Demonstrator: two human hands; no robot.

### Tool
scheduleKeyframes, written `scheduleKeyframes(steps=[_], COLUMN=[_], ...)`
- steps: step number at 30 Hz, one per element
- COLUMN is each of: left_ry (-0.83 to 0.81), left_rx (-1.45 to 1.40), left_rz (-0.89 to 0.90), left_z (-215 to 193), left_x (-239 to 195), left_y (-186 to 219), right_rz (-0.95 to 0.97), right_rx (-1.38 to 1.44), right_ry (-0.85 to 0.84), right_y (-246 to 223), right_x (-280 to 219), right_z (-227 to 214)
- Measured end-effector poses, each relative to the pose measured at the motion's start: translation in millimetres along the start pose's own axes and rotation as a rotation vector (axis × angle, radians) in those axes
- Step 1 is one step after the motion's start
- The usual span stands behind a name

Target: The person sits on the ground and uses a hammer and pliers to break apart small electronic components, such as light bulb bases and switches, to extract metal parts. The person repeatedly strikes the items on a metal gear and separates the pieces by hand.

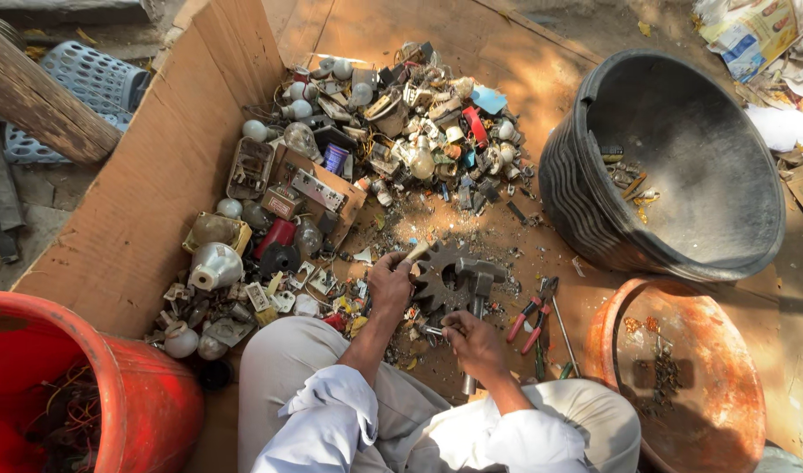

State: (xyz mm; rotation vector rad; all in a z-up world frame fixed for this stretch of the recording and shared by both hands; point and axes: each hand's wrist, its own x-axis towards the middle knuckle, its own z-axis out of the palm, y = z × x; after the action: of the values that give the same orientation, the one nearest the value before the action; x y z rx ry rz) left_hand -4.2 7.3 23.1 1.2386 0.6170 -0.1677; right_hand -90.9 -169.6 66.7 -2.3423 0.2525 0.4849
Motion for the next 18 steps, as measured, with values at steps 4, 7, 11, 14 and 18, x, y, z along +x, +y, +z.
scheduleKeyframes(steps=[4, 7, 11, 14, 18], left_ry=[-0.333, -0.519, -0.521, -0.284, -0.001], left_rx=[-0.299, -0.401, -0.414, 0.083, 0.751], left_rz=[0.089, 0.093, 0.025, 0.072, 0.496], left_z=[-5, -6, -5, 1, 10], left_x=[-3, -6, -5, -4, 1], left_y=[10, 10, 6, -10, -37], right_rz=[-0.168, -0.142, -0.232, -0.168, 0.141], right_rx=[0.170, 0.325, 0.394, 0.219, 0.399], right_ry=[-0.016, 0.074, 0.386, 0.569, 0.351], right_y=[-7, -7, 10, 37, 57], right_x=[-3, 1, 13, 14, 19], right_z=[19, 24, 5, -4, 3])
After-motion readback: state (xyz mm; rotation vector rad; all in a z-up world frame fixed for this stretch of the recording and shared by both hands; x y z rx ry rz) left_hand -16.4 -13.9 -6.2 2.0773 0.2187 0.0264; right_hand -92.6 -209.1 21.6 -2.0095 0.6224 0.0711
